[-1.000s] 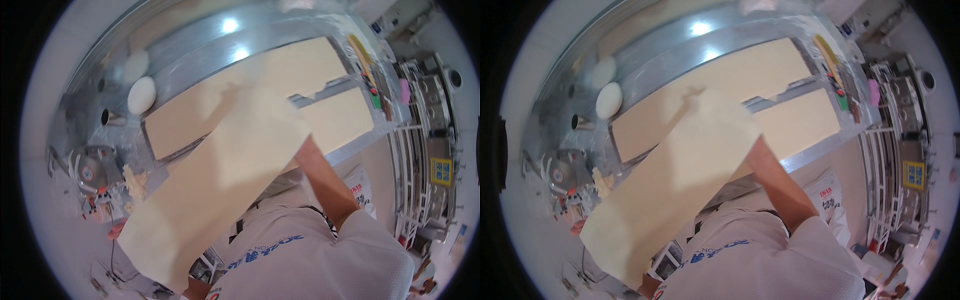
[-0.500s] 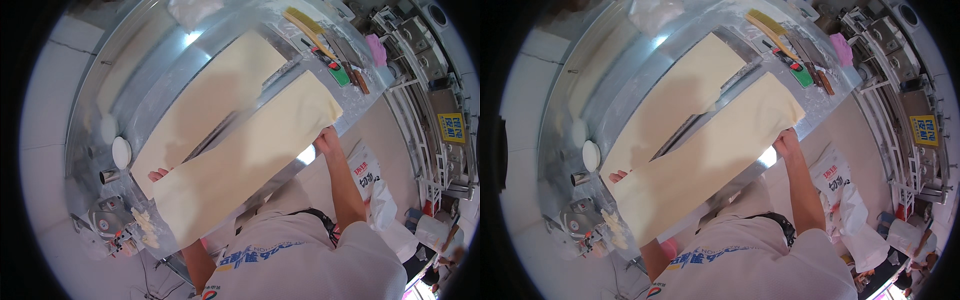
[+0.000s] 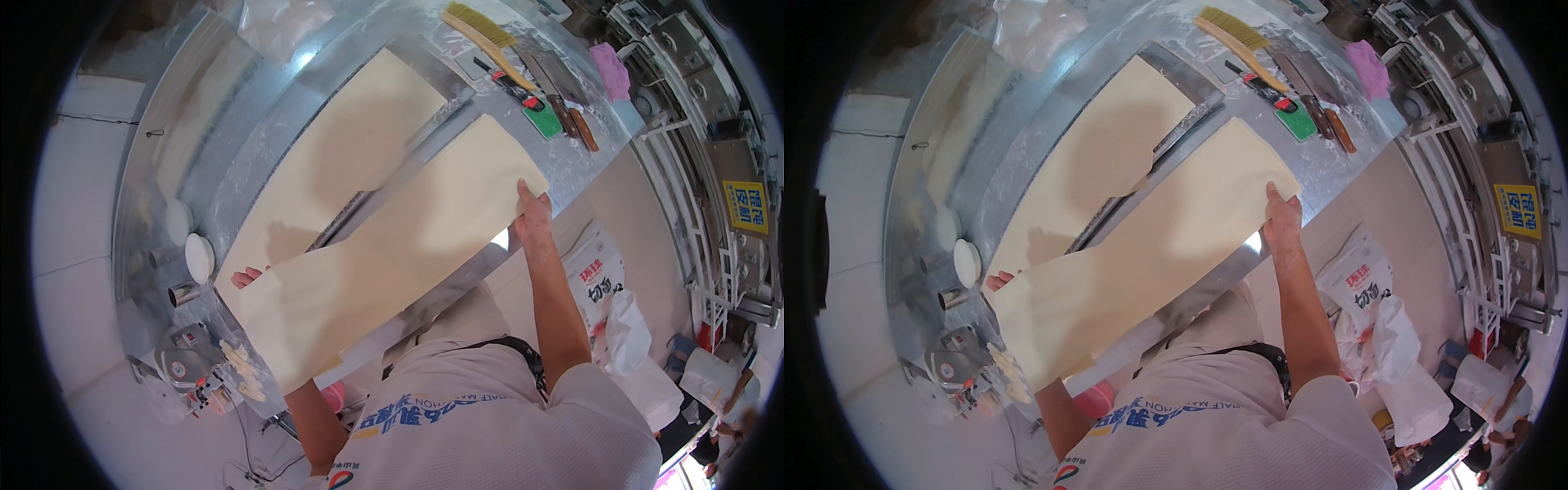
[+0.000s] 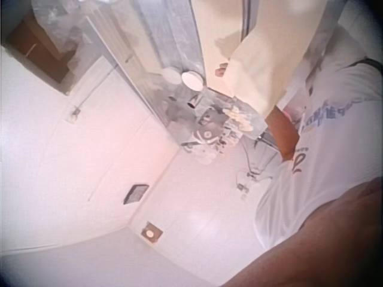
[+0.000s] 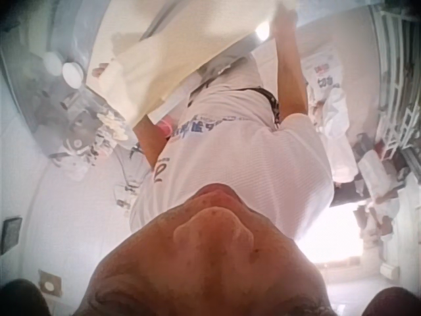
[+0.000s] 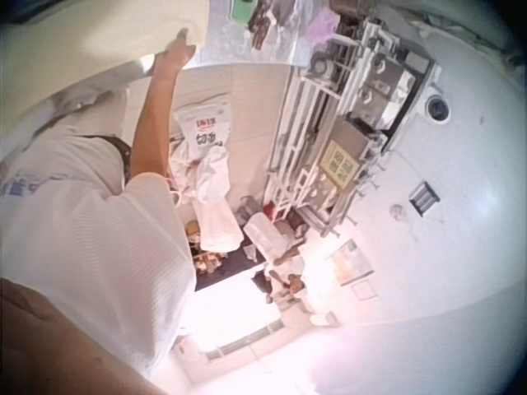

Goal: The person lifts a long sheet of dough from a metal table, stretches it out, and carefully aligns it on top of a stack of other dough sheets by hand.

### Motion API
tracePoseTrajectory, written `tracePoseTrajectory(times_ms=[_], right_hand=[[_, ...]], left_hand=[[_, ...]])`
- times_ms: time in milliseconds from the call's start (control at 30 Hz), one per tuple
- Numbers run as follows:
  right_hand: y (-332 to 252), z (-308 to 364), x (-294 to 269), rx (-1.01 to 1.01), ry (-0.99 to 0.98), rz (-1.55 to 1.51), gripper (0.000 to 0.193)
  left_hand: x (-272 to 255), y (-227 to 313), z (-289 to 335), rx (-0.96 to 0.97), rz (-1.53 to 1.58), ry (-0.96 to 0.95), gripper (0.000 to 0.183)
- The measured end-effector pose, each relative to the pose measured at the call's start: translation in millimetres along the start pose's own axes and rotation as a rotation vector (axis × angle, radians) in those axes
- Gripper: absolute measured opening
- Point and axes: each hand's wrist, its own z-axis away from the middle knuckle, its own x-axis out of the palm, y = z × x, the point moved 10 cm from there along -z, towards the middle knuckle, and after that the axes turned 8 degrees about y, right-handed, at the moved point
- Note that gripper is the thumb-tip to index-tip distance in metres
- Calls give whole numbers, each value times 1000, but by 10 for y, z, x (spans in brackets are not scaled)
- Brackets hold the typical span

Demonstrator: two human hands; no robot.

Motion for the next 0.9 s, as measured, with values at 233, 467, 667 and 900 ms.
tracePoseTrajectory(times_ms=[233, 467, 667, 900], right_hand=[[-50, -121, 3, -47, 34, 11, 35], [-48, -252, -97, -99, 41, 45, 36], [-25, -186, -13, -108, 42, 90, 35], [-103, -232, 16, -123, -12, 133, 37]], left_hand=[[202, 142, -101, 84, -36, 72, 58], [255, 216, 68, -35, 272, 92, 60], [209, 430, 311, -57, 382, 18, 61], [245, 645, 396, 14, 379, -127, 61]])
